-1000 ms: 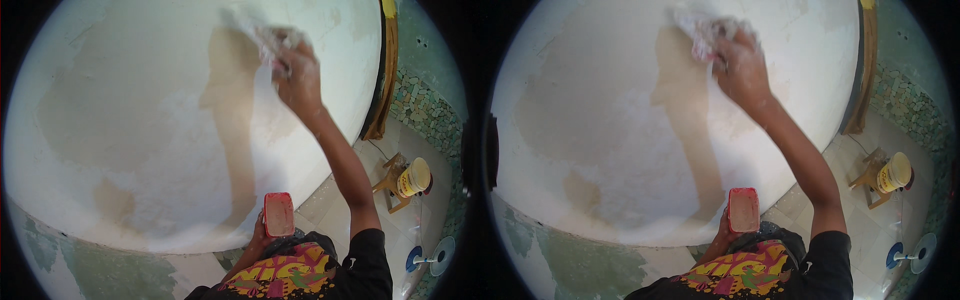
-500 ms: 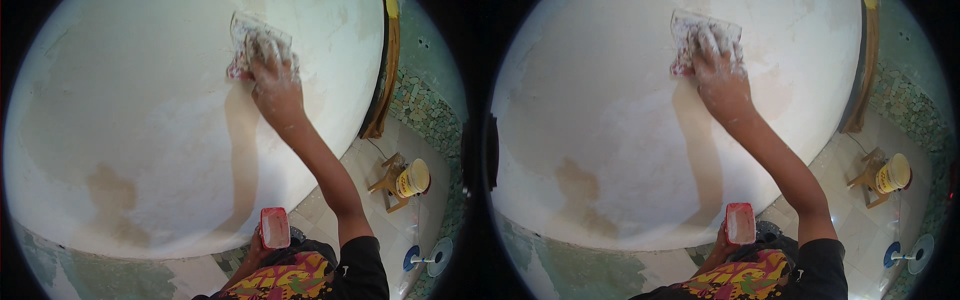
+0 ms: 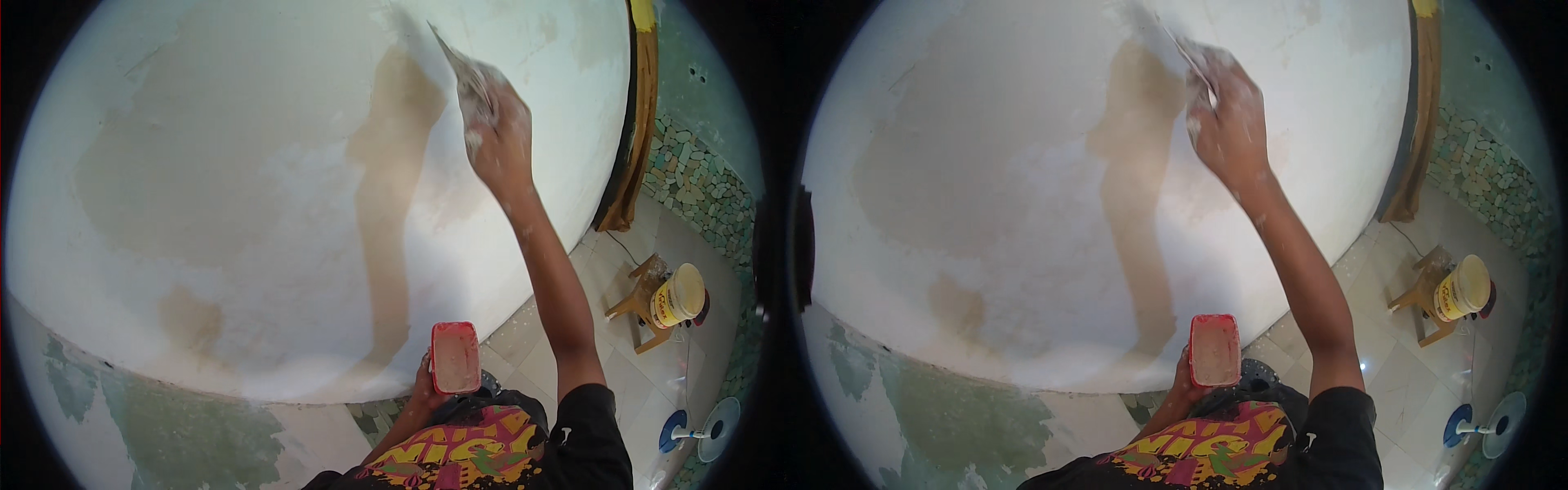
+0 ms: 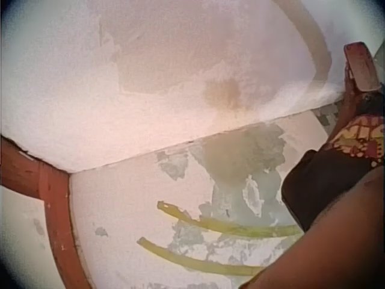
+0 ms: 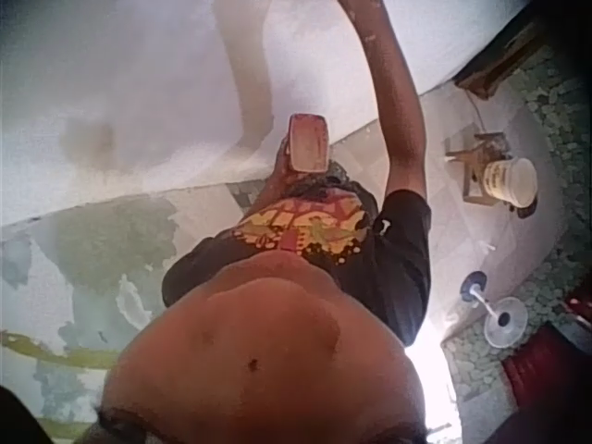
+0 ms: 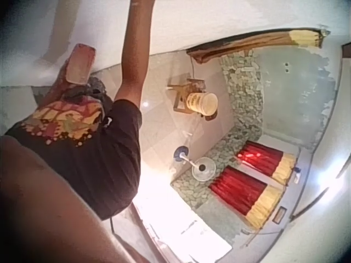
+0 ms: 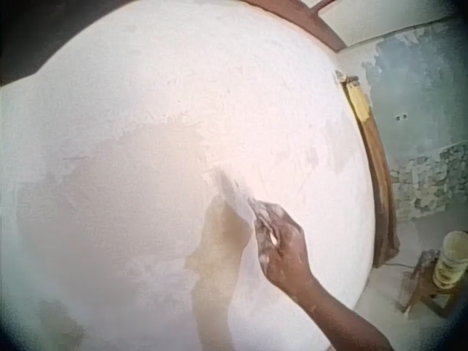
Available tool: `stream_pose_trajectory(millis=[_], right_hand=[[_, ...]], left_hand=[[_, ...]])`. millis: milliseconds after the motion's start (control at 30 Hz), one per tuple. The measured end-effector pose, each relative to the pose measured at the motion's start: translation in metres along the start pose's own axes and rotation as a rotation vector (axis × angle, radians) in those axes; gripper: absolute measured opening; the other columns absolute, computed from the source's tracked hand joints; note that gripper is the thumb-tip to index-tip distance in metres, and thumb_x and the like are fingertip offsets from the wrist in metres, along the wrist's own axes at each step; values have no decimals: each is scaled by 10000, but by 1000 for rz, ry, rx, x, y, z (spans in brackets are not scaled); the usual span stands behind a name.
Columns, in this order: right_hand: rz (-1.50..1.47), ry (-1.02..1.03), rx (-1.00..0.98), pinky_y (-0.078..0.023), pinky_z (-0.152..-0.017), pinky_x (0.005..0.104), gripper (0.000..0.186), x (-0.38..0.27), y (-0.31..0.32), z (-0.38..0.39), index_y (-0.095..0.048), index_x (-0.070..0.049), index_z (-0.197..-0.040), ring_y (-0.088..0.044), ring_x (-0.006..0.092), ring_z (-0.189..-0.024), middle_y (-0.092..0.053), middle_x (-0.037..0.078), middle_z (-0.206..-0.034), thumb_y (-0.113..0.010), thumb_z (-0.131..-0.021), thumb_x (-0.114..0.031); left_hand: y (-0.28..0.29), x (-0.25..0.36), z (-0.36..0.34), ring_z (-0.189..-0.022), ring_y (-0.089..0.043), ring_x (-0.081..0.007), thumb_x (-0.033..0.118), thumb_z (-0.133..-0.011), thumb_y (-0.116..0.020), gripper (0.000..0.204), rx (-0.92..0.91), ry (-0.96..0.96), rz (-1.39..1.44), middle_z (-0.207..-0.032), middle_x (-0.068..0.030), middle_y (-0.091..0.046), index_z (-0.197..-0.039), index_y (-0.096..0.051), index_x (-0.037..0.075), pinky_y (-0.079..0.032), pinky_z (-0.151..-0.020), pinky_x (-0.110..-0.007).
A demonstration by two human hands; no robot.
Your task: Applying and smoothing plaster or joint compound on a wall using a putty knife and a container.
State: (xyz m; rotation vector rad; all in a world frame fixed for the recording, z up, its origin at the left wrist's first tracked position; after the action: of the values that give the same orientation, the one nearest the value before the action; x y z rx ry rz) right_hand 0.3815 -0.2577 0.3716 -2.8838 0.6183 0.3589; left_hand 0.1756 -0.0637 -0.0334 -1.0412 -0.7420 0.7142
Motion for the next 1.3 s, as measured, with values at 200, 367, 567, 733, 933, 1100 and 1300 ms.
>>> stream_pose_trajectory(millis=[200,367,567,733,933,1100,1300], right_hand=[[248,-146,-62,-509,-826,468,311,-19,-64,21,-689,-30,-987,-597,400,-933,-637,191,-953,-658,-683,24],[4,-82,-267,-520,-844,438,315,-65,-73,40,-699,-22,-1010,-619,394,-926,-652,204,-962,-653,-702,27],[102,-78,22,-542,-811,443,292,0,-25,-28,-718,-38,-1002,-658,398,-878,-693,201,-966,-732,-722,-119],[196,-94,-116,-542,-768,458,188,-37,-55,-12,-703,-30,-924,-647,382,-839,-672,161,-855,-706,-753,-108],[-2,-98,-254,-542,-810,446,269,-47,-60,-12,-718,-12,-996,-647,380,-905,-688,174,-899,-682,-731,-44],[-82,-99,-101,-544,-826,346,342,-13,-50,-69,-709,29,-1051,-670,388,-891,-713,205,-981,-645,-716,9],[144,84,-417,-549,-839,402,430,-81,-80,-1,-704,-41,-1137,-657,366,-955,-703,173,-1052,-713,-707,-27]], left_hand=[[23,-12,21,-1253,-575,-355,519,-992,-447,613,65,-47,92,-1408,-142,-559,-1451,-473,114,-468,-1033,-594],[20,-7,30,-1244,-583,-340,519,-991,-454,610,60,-65,83,-1391,-135,-576,-1443,-482,109,-472,-1035,-581],[14,-1,24,-1282,-553,-335,504,-997,-440,606,-74,-53,106,-1421,-135,-555,-1451,-468,104,-426,-1091,-562],[20,4,22,-1283,-554,-341,502,-996,-439,607,-13,-104,109,-1420,-140,-556,-1457,-465,108,-417,-1095,-575],[-2,10,18,-1257,-577,-335,516,-969,-510,601,1,14,61,-1392,-124,-582,-1431,-505,132,-461,-1043,-582],[-14,6,11,-1260,-573,-335,528,-961,-515,605,-3,49,138,-1398,-111,-580,-1425,-516,139,-446,-1058,-585],[6,11,14,-1254,-577,-336,509,-961,-511,590,66,-12,130,-1390,-111,-586,-1422,-522,141,-450,-1052,-588]])
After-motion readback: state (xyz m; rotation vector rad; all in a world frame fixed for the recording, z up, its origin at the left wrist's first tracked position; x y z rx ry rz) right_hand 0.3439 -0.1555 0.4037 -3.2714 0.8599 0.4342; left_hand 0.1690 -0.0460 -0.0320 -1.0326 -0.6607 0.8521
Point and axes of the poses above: each hand's wrist, its own z-axis away from the middle knuckle, its own y-axis out of the back of the hand, x = y × z, the point moved 4 cm from there along -z, towards the middle knuckle
